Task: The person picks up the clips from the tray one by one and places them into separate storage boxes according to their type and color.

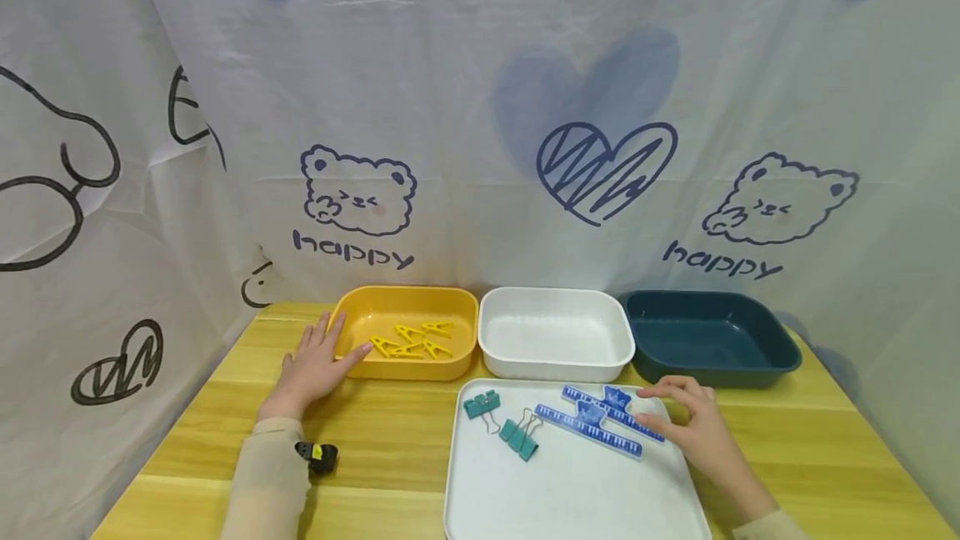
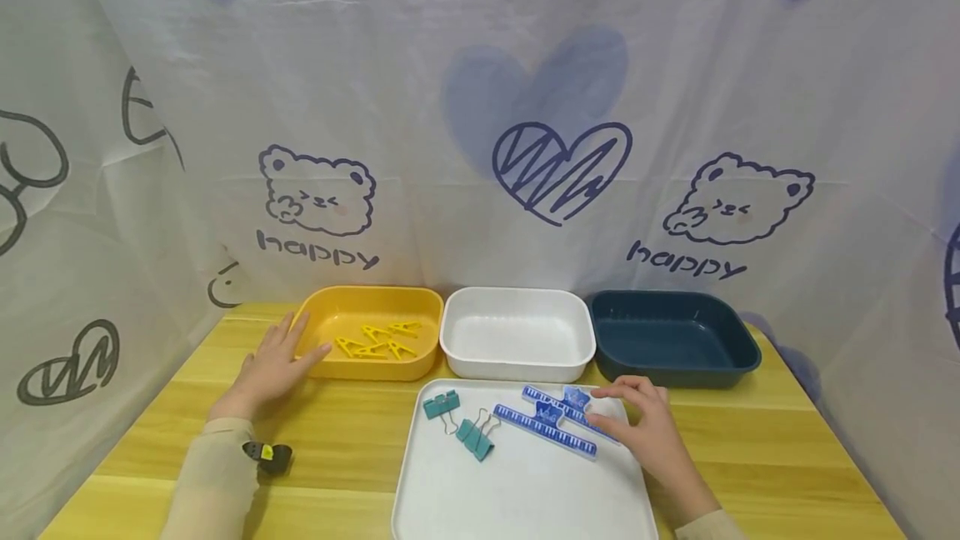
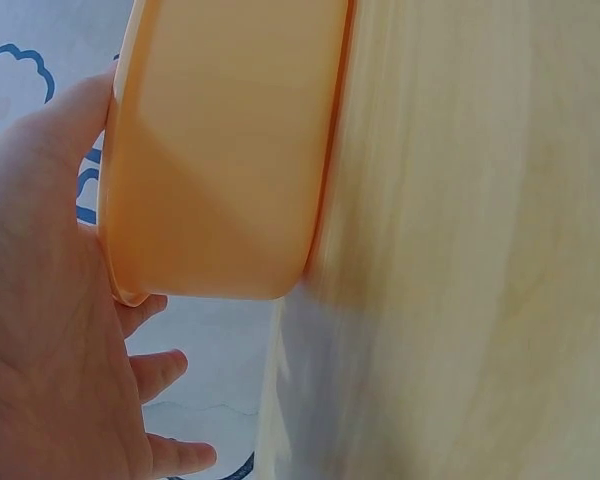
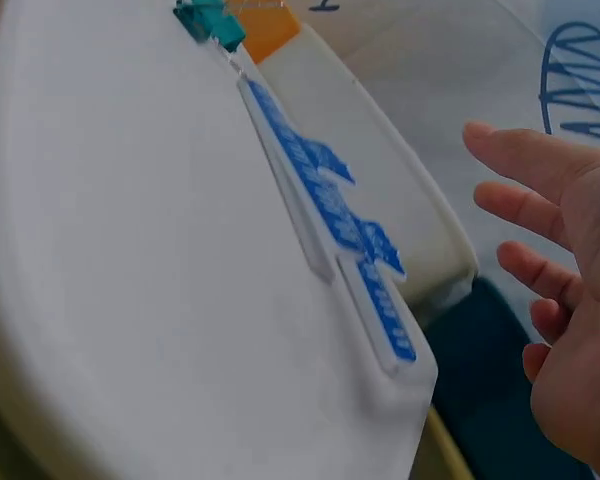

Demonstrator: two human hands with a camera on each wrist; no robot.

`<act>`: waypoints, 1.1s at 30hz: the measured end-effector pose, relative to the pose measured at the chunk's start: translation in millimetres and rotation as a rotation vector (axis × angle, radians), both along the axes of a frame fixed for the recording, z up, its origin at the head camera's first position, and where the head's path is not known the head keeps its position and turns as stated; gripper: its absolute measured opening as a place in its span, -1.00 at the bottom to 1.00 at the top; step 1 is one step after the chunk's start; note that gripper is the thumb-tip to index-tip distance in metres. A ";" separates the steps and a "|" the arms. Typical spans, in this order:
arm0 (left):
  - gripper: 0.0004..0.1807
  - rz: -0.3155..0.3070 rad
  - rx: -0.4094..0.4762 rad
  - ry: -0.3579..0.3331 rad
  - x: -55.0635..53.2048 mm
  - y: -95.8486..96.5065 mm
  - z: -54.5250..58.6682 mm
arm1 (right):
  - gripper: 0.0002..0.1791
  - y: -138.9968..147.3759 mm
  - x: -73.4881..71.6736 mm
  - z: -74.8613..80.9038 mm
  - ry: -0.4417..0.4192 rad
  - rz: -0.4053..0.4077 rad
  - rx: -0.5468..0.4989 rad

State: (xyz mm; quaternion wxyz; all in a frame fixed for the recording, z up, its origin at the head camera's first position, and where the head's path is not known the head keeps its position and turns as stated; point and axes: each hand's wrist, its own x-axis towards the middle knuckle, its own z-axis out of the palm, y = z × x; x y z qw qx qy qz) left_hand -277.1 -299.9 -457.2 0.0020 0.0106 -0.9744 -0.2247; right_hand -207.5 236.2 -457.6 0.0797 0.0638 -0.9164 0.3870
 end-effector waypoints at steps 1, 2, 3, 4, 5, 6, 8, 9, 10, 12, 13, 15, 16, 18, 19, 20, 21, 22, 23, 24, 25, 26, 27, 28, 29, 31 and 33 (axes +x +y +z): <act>0.07 0.001 -0.002 0.001 -0.5 -0.3 -0.6 | -0.62 2.3 -0.8 -2.9 0.003 0.007 0.010; 0.08 0.001 -0.004 0.002 -0.6 -0.4 -0.9 | -0.63 4.6 -1.5 -5.8 0.003 0.013 0.015; 0.08 0.002 -0.007 0.001 -0.6 -0.7 -1.2 | -0.63 6.9 -2.4 -9.1 0.005 0.019 0.019; 0.08 0.003 -0.008 0.000 -0.5 -0.8 -1.4 | -0.64 9.3 -3.4 -12.6 0.010 0.023 0.024; 0.07 0.003 -0.008 -0.002 -0.2 -0.9 -1.3 | -0.65 11.7 -4.6 -16.0 0.018 0.027 0.022; 0.07 0.004 -0.009 -0.003 0.2 -0.9 -1.2 | -0.66 14.0 -5.6 -19.2 0.034 0.031 0.026; 0.07 0.005 -0.009 -0.005 0.8 -0.6 -0.2 | -0.68 17.9 -7.1 -23.9 0.059 0.035 0.033; 0.07 0.005 -0.009 -0.005 0.9 -0.7 0.0 | -0.68 19.7 -7.9 -26.0 0.072 0.037 0.043; 0.07 0.004 -0.010 -0.004 0.8 -0.7 0.2 | -0.69 21.5 -8.6 -27.6 0.085 0.039 0.051; 0.07 0.001 -0.011 0.000 0.6 -1.2 0.3 | -0.71 24.3 -9.0 -29.3 0.094 0.041 0.076; 0.07 0.001 -0.010 0.001 0.5 -1.5 0.2 | -0.71 25.6 -9.0 -29.7 0.090 0.044 0.080; 0.07 -0.002 -0.007 0.001 0.5 -1.9 0.3 | -0.72 27.6 -8.6 -29.8 0.070 0.047 0.096; 0.07 -0.002 -0.005 0.001 0.6 -2.1 0.4 | -0.72 28.4 -8.5 -29.8 0.058 0.046 0.102; 0.07 -0.003 0.000 -0.001 0.9 -2.1 0.9 | -0.72 29.6 -8.4 -29.8 0.038 0.047 0.119; 0.07 -0.003 0.002 -0.002 1.1 -2.0 1.2 | -0.72 30.1 -8.5 -30.0 0.029 0.047 0.123; 0.07 -0.003 0.003 -0.002 1.3 -1.8 1.5 | -0.72 30.5 -8.5 -30.2 0.022 0.048 0.130; 0.07 -0.003 0.004 -0.001 1.4 -1.5 1.8 | -0.72 30.8 -8.6 -30.6 0.017 0.049 0.138; 0.07 -0.004 0.004 -0.001 1.6 -1.2 2.2 | -0.72 30.9 -8.7 -31.1 0.011 0.048 0.142; 0.07 -0.004 0.003 -0.001 1.8 -0.8 2.4 | -0.72 31.1 -8.7 -31.9 0.008 0.049 0.147; 0.07 -0.005 0.003 -0.001 2.0 -0.4 2.7 | -0.73 31.4 -8.6 -32.7 0.004 0.049 0.149; 0.07 -0.005 0.004 0.000 2.1 0.0 3.0 | -0.73 31.7 -8.6 -33.7 0.003 0.050 0.150; 0.07 -0.006 0.002 0.000 2.2 0.2 3.1 | -0.73 31.9 -8.5 -34.7 0.004 0.052 0.150; 0.07 -0.006 0.003 -0.001 2.3 0.5 3.3 | -0.74 32.2 -8.7 -35.8 0.003 0.052 0.149; 0.07 -0.006 0.002 -0.001 2.3 0.8 3.3 | -0.74 32.6 -8.8 -36.8 0.005 0.052 0.147; 0.07 -0.006 0.001 -0.002 2.3 1.0 3.3 | -0.75 33.1 -9.0 -37.8 0.010 0.052 0.148; 0.07 -0.006 0.000 -0.004 2.0 1.2 3.1 | -0.76 34.0 -9.6 -39.5 0.018 0.051 0.148; 0.07 -0.005 -0.004 -0.006 1.6 1.5 2.6 | -0.78 34.8 -10.2 -40.7 0.026 0.049 0.152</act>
